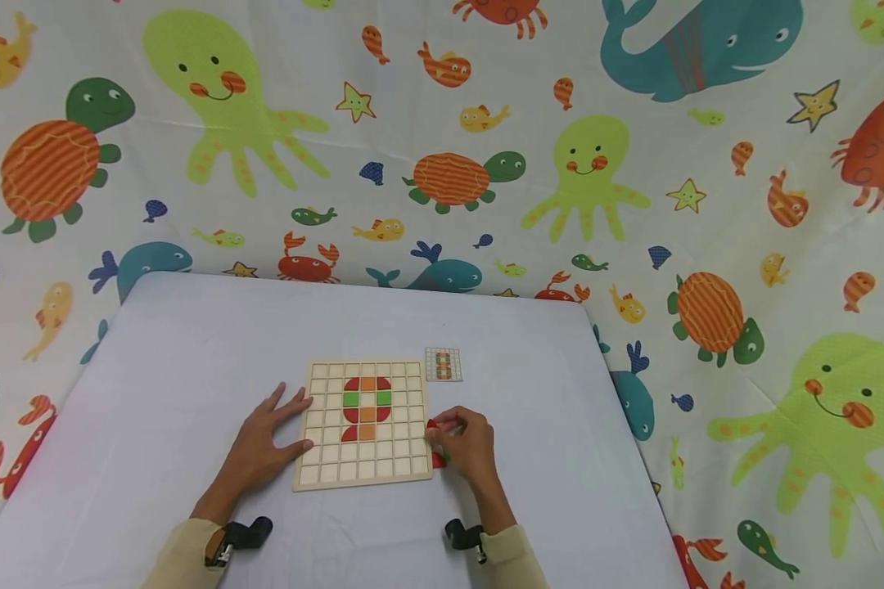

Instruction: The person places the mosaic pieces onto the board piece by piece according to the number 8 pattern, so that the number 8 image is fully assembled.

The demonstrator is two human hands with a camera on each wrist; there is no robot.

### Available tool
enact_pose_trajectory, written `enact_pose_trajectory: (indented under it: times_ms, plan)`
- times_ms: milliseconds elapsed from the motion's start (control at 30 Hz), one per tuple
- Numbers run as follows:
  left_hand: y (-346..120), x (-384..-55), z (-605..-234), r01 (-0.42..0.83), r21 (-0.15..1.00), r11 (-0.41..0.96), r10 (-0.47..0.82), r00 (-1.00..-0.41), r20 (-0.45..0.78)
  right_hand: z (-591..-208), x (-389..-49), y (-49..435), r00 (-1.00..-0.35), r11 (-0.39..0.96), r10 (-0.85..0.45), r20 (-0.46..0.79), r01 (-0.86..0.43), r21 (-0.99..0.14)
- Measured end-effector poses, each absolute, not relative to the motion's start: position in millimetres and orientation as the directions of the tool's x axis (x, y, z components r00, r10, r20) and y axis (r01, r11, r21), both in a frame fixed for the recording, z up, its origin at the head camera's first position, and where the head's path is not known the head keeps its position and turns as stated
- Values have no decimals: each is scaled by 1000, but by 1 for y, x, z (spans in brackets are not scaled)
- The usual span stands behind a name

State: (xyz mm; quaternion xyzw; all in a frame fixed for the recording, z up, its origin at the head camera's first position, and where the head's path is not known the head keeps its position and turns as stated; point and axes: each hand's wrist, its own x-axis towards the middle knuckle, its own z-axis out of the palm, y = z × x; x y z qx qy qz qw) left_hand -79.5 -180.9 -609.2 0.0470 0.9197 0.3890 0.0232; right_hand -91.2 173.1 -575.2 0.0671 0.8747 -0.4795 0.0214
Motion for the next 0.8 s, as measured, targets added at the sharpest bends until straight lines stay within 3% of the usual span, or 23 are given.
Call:
enact_pose_trajectory:
  times_ms: [300,500,800]
  plan:
    - [-181,-80,-611,107,715,691,106,-993,46,-576,-91,142,-996,505,79,-34,70,-860]
    - [-181,-79,-611,104,719,687,102,-994,46,-579,-90,116,-997,555,37,63,-32,-831]
    - [-181,-80,-610,94,722,685,105,-994,29,-583,-92,95,-996,690,49,78,-23,-723]
